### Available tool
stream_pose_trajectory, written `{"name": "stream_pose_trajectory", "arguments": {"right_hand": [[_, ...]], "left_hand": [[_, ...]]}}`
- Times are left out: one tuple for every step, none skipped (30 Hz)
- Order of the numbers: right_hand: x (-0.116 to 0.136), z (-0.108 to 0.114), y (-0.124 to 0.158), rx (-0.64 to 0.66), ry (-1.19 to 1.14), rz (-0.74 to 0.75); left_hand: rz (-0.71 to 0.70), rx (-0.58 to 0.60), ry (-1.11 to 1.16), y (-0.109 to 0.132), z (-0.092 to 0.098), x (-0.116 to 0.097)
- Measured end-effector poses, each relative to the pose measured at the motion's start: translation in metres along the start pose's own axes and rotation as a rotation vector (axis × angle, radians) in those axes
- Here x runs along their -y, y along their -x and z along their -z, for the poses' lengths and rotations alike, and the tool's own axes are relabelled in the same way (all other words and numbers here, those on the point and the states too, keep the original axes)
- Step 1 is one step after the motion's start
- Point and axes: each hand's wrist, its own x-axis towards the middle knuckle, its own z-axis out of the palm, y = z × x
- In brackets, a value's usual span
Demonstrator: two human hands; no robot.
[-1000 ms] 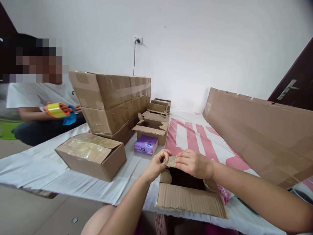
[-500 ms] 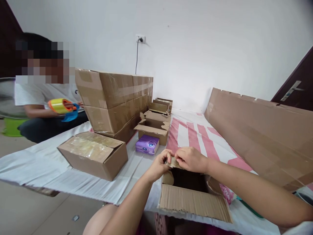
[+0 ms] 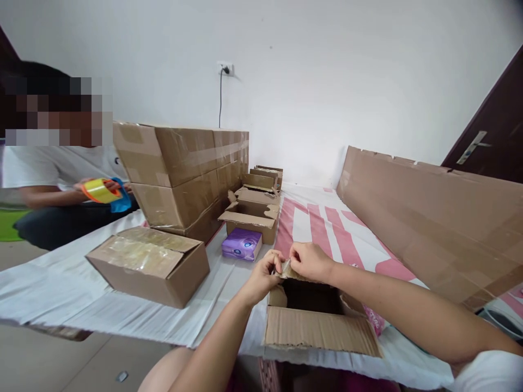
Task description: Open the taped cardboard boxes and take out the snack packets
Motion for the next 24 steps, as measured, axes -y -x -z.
{"name": "stream_pose_trajectory", "arguments": {"right_hand": [[0.0, -0.001, -0.001, 0.001, -0.005, -0.031], [0.0, -0.001, -0.003, 0.0, -0.01, -0.058], [-0.001, -0.002, -0.005, -0.003, -0.015, -0.083], [-0.002, -0.002, -0.006, -0.007, -0.02, -0.106], [-0.004, -0.003, -0.008, -0.009, -0.026, -0.126], [-0.007, -0.003, -0.009, -0.011, -0.033, -0.141], [-0.009, -0.002, -0.01, -0.011, -0.043, -0.151], [-0.012, -0.002, -0.011, -0.011, -0.053, -0.155], [-0.015, -0.002, -0.011, -0.012, -0.065, -0.155], [-0.017, -0.002, -0.011, -0.015, -0.077, -0.154], [-0.02, -0.002, -0.011, -0.02, -0.089, -0.155], [-0.022, -0.002, -0.01, -0.028, -0.099, -0.159], [-0.024, -0.001, -0.009, -0.038, -0.109, -0.166], [-0.025, -0.001, -0.008, -0.052, -0.119, -0.176], [-0.028, 0.0, -0.008, -0.071, -0.129, -0.19], [-0.031, 0.002, -0.007, -0.094, -0.142, -0.207], [-0.036, 0.006, -0.006, -0.12, -0.157, -0.229], [-0.042, 0.01, -0.006, -0.148, -0.176, -0.254], [-0.05, 0.015, -0.005, -0.175, -0.197, -0.28], [-0.059, 0.02, -0.004, -0.202, -0.218, -0.303], [-0.068, 0.026, -0.002, -0.225, -0.24, -0.318], [-0.077, 0.031, 0.001, -0.246, -0.26, -0.324], [-0.086, 0.036, 0.005, -0.264, -0.279, -0.323], [-0.093, 0.039, 0.01, -0.28, -0.298, -0.315]], "left_hand": [[0.002, -0.001, -0.003, 0.0, 0.0, 0.0], [0.004, -0.002, -0.006, 0.0, 0.0, 0.0], [0.006, -0.002, -0.009, 0.0, -0.001, -0.001], [0.008, -0.002, -0.012, 0.001, -0.001, -0.001], [0.011, -0.001, -0.016, 0.001, -0.001, -0.001], [0.013, 0.0, -0.019, 0.001, -0.001, -0.002], [0.015, 0.001, -0.021, 0.002, -0.001, -0.002], [0.016, 0.003, -0.023, 0.002, -0.001, -0.002], [0.018, 0.006, -0.025, 0.002, -0.001, -0.003], [0.02, 0.008, -0.027, 0.002, -0.001, -0.003], [0.022, 0.011, -0.028, 0.002, -0.001, -0.003], [0.023, 0.013, -0.03, 0.002, -0.001, -0.003], [0.025, 0.016, -0.031, 0.002, -0.001, -0.002], [0.026, 0.017, -0.032, 0.002, 0.0, -0.002], [0.028, 0.019, -0.032, 0.002, 0.0, -0.002], [0.029, 0.022, -0.032, 0.002, 0.0, -0.003], [0.03, 0.029, -0.032, 0.002, 0.0, -0.003], [0.03, 0.037, -0.03, 0.002, 0.0, -0.004], [0.029, 0.045, -0.027, 0.003, 0.001, -0.005], [0.029, 0.05, -0.025, 0.004, 0.001, -0.006], [0.029, 0.052, -0.024, 0.004, 0.001, -0.007], [0.03, 0.052, -0.023, 0.005, 0.001, -0.007], [0.03, 0.048, -0.025, 0.005, 0.001, -0.008], [0.029, 0.046, -0.029, 0.005, 0.001, -0.008]]}}
